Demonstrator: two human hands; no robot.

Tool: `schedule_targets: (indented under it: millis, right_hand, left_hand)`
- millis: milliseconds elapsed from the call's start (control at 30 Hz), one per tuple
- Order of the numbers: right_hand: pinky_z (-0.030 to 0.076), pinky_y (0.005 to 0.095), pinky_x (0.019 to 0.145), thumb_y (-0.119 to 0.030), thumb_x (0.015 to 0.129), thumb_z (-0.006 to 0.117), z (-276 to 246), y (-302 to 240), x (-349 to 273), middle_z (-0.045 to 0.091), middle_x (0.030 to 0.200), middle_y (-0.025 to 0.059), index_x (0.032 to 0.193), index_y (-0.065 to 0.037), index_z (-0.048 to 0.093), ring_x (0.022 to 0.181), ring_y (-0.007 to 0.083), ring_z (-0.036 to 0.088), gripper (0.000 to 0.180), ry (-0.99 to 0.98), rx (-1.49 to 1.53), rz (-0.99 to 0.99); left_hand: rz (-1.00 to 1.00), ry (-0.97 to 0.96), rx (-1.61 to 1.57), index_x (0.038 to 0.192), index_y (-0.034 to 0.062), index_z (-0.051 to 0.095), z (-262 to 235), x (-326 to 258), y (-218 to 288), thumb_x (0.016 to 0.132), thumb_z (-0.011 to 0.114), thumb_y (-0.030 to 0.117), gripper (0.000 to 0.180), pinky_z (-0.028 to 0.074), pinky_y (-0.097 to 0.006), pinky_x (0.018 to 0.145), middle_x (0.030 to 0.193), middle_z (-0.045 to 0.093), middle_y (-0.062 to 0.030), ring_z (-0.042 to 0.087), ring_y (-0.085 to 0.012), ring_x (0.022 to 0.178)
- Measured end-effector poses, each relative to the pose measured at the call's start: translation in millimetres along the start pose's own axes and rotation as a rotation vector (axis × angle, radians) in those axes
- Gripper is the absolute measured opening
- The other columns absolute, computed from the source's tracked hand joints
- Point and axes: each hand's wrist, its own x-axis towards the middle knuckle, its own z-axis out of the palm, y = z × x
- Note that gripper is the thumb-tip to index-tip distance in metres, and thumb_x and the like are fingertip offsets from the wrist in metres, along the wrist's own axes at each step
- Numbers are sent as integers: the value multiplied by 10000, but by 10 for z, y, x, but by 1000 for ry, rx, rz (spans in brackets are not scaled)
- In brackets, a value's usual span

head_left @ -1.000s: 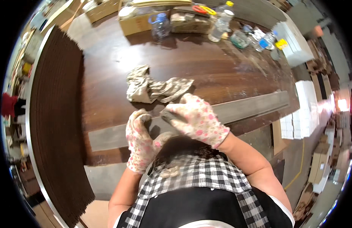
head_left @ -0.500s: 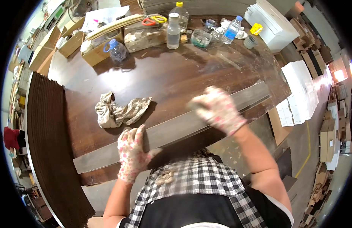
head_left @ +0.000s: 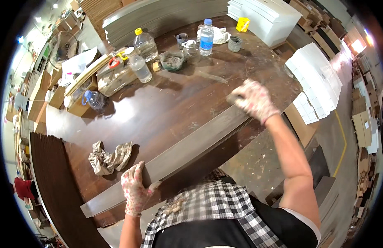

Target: The person sands the edges and surfaces of long wooden boards by hand using a sanding block, then places the finished boards onto a stack on the left side of the table.

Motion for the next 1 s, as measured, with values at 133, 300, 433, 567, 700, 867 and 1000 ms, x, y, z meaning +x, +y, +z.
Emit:
schedule_targets:
  millis: [133,300,433,567,700,867,1000]
  right_hand:
    - [547,433,810,-378,850,674,-60,96,19,668,950,127,947,-220,779,901,295,672,213,85,40,-31]
    - [521,406,900,-368,872,704,67,49,-26,636,862,79,1010,-223,771,958,275,635,211,36,232,-194]
    - [517,401,882,-356,855,736,-83,966,-111,649,920,87,1009,-191,778,960,264,638,230,107,135,159]
    - [501,413,914,-260,830,766,17,944,-347,627,1020,106,1107,-148,741,1031,295,620,301,131,495,85]
    - [512,385,898,-202,785,791,34,1092,-916,612,997,80,1116,-123,738,990,269,630,345,89,582,131]
    - [510,366,958,-112,753,814,143,1123,-1270,672,1035,91,1167,-84,723,1022,249,648,424,330,802,174]
    - [505,416,903,-162,797,812,465,714,-968,620,1099,147,1252,-90,668,1015,320,613,482,688,424,284]
  left_hand:
    - [22,6,14,1362,75,558,32,60,31,659,878,398,837,424,-496,1026,1257,621,-148,562,-368,1171]
    - [-16,-9,8,1390,73,562,56,-45,-103,738,760,627,878,424,-498,1024,1280,609,-168,549,-378,1172]
    - [32,-8,53,1363,47,558,81,50,-8,722,812,552,855,429,-501,1009,1261,620,-169,569,-381,1151]
    - [14,-22,3,1393,61,553,42,136,158,722,827,334,774,421,-465,1056,1276,621,-174,560,-389,1195]
    - [28,-23,36,1391,63,540,67,61,22,674,860,444,872,426,-491,1017,1267,607,-165,559,-379,1169]
    - [77,-14,34,1406,72,525,91,77,4,670,876,366,867,420,-481,1037,1289,607,-156,557,-363,1198]
    - [93,-33,9,1418,87,513,95,126,92,612,907,227,908,409,-479,1062,1302,609,-146,555,-350,1214]
